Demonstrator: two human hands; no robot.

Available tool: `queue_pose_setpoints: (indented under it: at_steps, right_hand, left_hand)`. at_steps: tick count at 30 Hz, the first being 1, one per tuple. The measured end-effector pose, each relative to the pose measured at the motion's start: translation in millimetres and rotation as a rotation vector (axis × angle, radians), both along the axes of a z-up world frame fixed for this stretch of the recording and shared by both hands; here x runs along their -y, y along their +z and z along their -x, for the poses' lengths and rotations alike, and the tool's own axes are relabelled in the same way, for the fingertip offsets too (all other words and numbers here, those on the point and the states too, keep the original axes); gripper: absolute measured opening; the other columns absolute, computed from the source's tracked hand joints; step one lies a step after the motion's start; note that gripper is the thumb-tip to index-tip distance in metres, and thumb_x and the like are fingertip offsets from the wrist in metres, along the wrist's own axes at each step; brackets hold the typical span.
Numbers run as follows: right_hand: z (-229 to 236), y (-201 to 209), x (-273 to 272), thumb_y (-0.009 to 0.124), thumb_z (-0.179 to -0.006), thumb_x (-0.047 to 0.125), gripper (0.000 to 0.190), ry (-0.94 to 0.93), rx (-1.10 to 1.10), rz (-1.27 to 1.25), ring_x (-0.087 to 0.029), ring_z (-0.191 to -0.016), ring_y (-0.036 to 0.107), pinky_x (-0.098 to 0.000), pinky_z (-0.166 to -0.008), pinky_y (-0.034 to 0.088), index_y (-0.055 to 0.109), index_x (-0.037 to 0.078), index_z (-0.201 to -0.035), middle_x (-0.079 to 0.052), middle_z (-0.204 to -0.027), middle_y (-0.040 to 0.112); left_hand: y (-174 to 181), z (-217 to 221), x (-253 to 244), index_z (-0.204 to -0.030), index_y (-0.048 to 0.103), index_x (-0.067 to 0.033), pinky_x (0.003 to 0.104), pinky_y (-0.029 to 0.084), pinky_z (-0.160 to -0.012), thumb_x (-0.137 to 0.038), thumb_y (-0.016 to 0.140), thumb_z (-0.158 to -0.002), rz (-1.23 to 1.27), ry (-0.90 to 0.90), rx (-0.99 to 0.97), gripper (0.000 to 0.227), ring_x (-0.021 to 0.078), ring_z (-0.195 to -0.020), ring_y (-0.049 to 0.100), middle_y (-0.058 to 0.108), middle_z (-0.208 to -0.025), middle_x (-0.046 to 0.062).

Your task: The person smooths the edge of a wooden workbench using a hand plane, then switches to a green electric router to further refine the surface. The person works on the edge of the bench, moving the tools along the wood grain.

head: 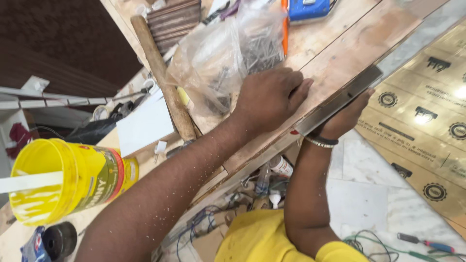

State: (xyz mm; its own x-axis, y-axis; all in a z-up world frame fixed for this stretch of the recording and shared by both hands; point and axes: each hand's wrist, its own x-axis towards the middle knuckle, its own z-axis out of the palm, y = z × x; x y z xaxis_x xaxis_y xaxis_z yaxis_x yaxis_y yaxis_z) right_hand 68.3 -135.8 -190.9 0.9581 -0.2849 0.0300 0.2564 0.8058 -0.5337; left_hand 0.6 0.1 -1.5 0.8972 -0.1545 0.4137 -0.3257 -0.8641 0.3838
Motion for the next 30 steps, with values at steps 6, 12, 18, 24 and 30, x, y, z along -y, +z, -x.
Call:
queue_pose_setpoints:
  at_steps: [6,12,18,24,30]
  right_hand:
    - [30.0,-17.4,-14.9,0.034,-0.117,0.036,0.050,-0.149,-0.132,0.245,-0.023,-0.111,0.063,-0.0407,-0.102,0.055,0.058,-0.005,-0.132,-0.015,-0.124,0.063]
    - [200.4,-4.8,-95.8,0.033,-0.119,0.036,0.050,-0.059,-0.247,0.319,-0.024,-0.106,0.063,-0.0405,-0.095,0.053,0.062,-0.005,-0.124,-0.015,-0.119,0.067]
    - [320.5,13.2,-162.9,0.037,-0.120,0.035,0.050,-0.043,-0.179,0.511,-0.031,-0.119,0.063,-0.0429,-0.105,0.050,0.054,-0.008,-0.139,-0.021,-0.131,0.065]
    - [300.7,17.6,-150.9,0.033,-0.118,0.042,0.058,0.087,-0.143,0.401,-0.029,-0.118,0.065,-0.0419,-0.104,0.051,0.055,-0.006,-0.142,-0.020,-0.132,0.067]
    - [211.4,24.0,-92.0,0.025,-0.116,0.047,0.066,0.134,-0.216,0.099,-0.031,-0.128,0.058,-0.0446,-0.110,0.049,0.043,-0.006,-0.150,-0.024,-0.144,0.054]
  left_hand:
    - [-6.4,-0.1,-0.9,-0.076,0.065,-0.0101,0.047,0.050,-0.063,-0.034,0.059,-0.101,0.039,0.004,0.023,0.035,0.0317,-0.067,0.064,0.062,-0.069,0.010]
    - [-18.6,1.0,-3.6,-0.082,0.065,-0.0106,0.047,0.051,-0.069,-0.034,0.059,-0.104,0.018,-0.023,0.135,0.033,0.0324,-0.077,0.066,0.065,-0.077,0.009]
    - [-8.2,63.6,-33.3,-0.122,0.058,-0.0100,0.045,0.048,-0.099,-0.036,0.054,-0.108,-0.077,-0.151,-0.035,0.030,0.0302,-0.116,0.060,0.061,-0.121,0.011]
    - [-0.5,106.8,-39.3,-0.147,0.048,-0.0062,0.050,0.029,-0.128,-0.039,0.053,-0.107,-0.164,-0.158,-0.113,0.052,0.0344,-0.150,0.037,0.041,-0.157,0.016]
    - [-4.1,106.3,-39.9,-0.152,0.047,-0.0087,0.050,0.027,-0.134,-0.029,0.051,-0.109,-0.122,-0.150,-0.160,0.048,0.0317,-0.155,0.036,0.039,-0.162,0.015]
